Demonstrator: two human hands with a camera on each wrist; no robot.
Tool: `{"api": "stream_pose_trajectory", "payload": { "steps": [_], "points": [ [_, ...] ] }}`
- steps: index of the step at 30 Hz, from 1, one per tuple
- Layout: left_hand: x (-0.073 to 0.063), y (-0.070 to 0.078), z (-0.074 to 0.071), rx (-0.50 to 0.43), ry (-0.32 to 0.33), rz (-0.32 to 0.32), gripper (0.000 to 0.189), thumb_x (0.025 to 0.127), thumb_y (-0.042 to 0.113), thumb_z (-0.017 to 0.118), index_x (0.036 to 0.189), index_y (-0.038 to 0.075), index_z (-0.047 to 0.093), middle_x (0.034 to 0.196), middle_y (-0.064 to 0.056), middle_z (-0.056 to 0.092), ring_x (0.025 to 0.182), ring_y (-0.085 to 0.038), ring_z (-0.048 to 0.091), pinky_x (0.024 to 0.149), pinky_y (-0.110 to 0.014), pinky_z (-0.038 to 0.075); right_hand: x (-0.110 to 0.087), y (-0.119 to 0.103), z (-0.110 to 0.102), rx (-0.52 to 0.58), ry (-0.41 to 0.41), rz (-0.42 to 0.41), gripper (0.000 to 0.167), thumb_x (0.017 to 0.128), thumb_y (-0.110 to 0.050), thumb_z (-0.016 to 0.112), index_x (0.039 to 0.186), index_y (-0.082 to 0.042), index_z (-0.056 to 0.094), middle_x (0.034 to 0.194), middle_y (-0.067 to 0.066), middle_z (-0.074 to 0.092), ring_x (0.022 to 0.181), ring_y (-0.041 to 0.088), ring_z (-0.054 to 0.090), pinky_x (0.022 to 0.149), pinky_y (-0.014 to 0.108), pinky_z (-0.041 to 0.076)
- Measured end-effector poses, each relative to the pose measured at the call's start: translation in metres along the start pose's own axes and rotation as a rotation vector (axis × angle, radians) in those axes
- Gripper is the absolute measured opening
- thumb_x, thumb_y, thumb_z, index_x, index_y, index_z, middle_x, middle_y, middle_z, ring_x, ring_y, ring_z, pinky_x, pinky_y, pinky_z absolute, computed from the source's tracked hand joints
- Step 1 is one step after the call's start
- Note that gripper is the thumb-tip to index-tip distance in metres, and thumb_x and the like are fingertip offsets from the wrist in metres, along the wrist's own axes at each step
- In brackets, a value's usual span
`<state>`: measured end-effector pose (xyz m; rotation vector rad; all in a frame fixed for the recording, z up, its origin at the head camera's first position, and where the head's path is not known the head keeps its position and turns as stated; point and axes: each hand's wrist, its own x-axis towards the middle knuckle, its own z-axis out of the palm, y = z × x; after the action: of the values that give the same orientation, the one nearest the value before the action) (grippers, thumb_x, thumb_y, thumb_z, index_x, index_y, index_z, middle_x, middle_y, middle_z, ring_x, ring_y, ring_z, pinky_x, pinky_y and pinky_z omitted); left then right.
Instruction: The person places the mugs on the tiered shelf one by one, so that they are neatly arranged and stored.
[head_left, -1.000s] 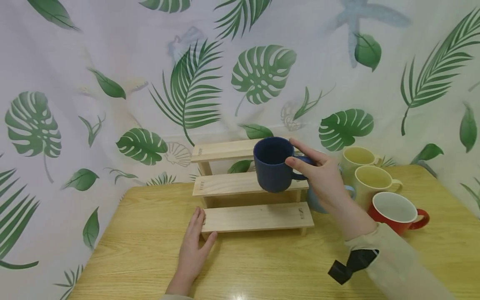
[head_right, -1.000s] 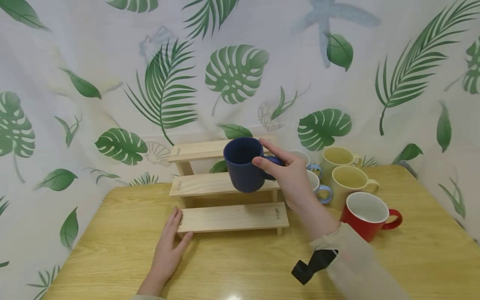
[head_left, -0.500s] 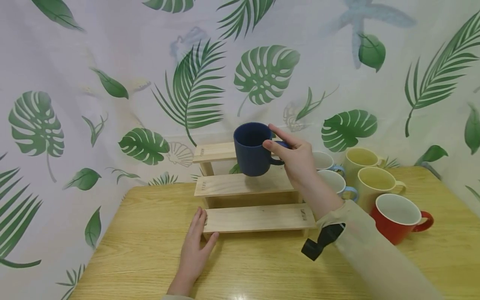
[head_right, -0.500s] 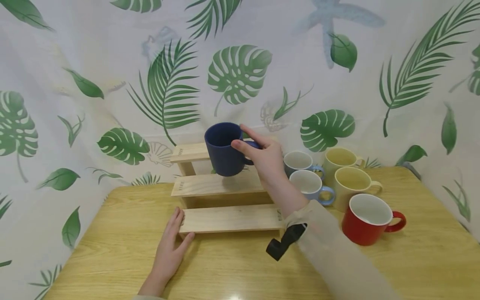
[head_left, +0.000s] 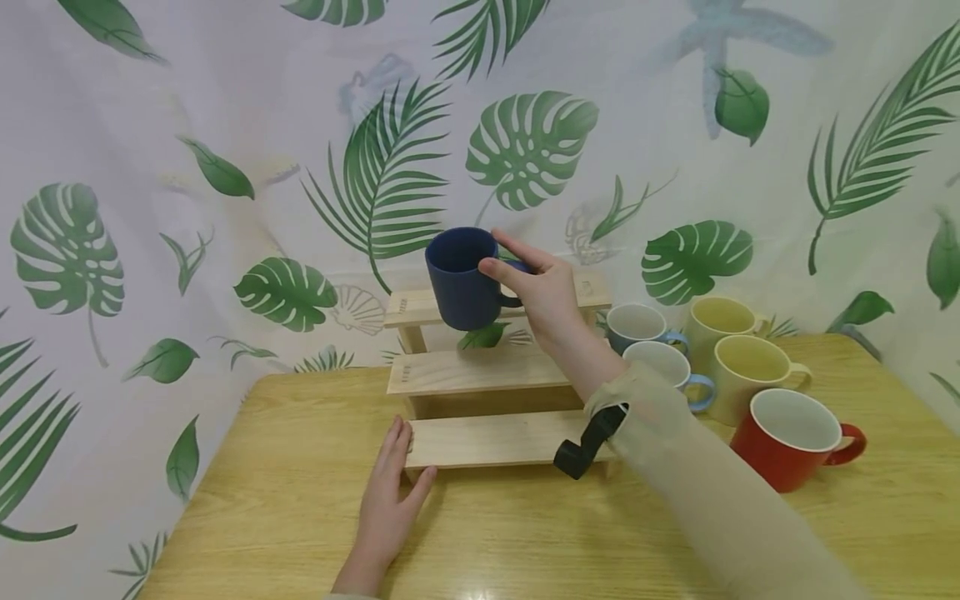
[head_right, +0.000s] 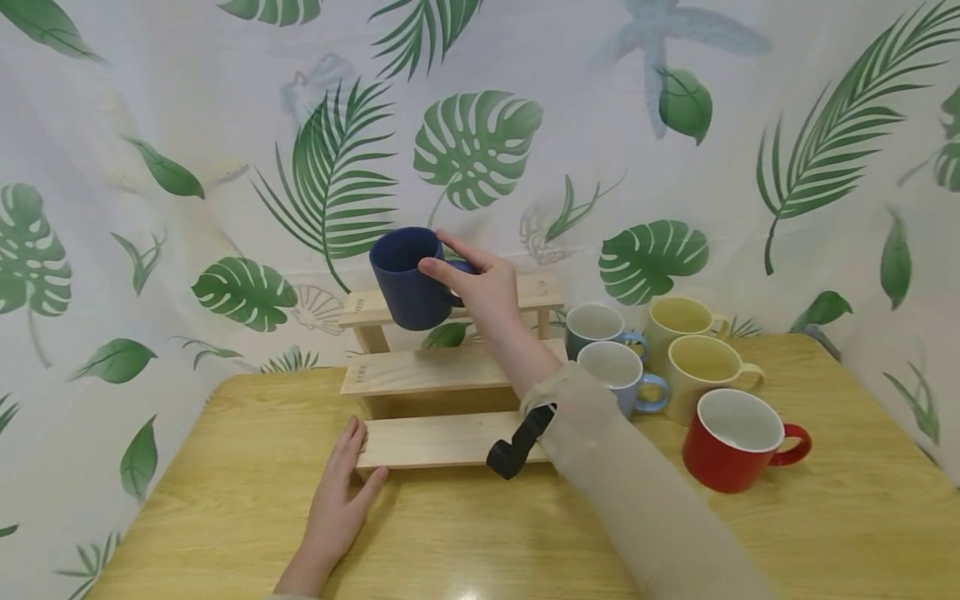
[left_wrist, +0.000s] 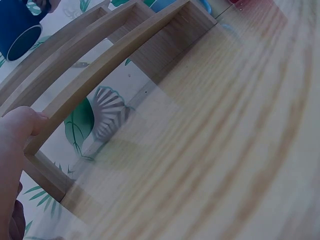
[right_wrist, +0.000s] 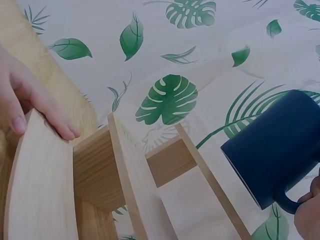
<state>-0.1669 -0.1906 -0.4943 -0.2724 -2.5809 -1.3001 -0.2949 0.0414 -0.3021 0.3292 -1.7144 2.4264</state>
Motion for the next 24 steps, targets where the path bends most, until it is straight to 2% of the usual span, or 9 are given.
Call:
{"api": "stream_pose_trajectory", "payload": {
  "steps": [4,10,13,20,24],
  "points": [
    [0.000,0.000,0.000,0.004,0.009,0.009,0.071,0.094,0.037,0.060,0.152,0.012,0.027,0.158,-0.004,0.016,0.143,-0.024,0.017,0.112,-0.052,0.019,0.008,0.005,0.009,-0.004,0.006,-0.018,0.048,0.076,-0.013,0.082,0.122,-0.012,0.068,0.132,0.006,0.058,0.127,0.021,0.046,0.102,0.035,0.041],
    [0.001,0.000,0.000,0.005,0.001,0.007,0.072,0.094,0.039,0.059,0.152,0.012,0.026,0.159,-0.002,0.015,0.143,-0.023,0.016,0.112,-0.051,0.019,0.017,0.010,0.021,-0.029,0.013,0.002,0.047,0.076,-0.016,0.082,0.121,-0.014,0.068,0.130,0.002,0.059,0.124,0.018,0.049,0.101,0.033,0.042],
    [0.001,-0.001,-0.001,0.002,-0.001,0.005,0.072,0.094,0.040,0.058,0.152,0.012,0.025,0.159,-0.003,0.015,0.143,-0.024,0.016,0.112,-0.053,0.020,0.020,0.012,0.027,-0.068,0.018,0.009,0.046,0.077,-0.017,0.082,0.121,-0.017,0.069,0.131,0.001,0.059,0.125,0.015,0.048,0.101,0.031,0.041],
    [-0.001,-0.001,0.000,-0.003,-0.003,-0.004,0.073,0.094,0.040,0.058,0.152,0.013,0.024,0.159,-0.004,0.015,0.143,-0.024,0.015,0.112,-0.053,0.020,0.027,0.021,0.037,-0.068,0.038,0.033,0.047,0.076,-0.018,0.082,0.121,-0.017,0.068,0.132,0.000,0.058,0.128,0.015,0.045,0.104,0.031,0.039],
    [-0.001,0.000,-0.001,-0.005,0.005,-0.001,0.072,0.094,0.037,0.060,0.152,0.012,0.025,0.159,-0.004,0.016,0.143,-0.023,0.016,0.112,-0.052,0.021,0.032,0.029,0.040,-0.088,0.038,0.016,0.048,0.076,-0.020,0.082,0.121,-0.018,0.068,0.131,-0.001,0.058,0.127,0.015,0.046,0.103,0.031,0.040]
  ]
}}
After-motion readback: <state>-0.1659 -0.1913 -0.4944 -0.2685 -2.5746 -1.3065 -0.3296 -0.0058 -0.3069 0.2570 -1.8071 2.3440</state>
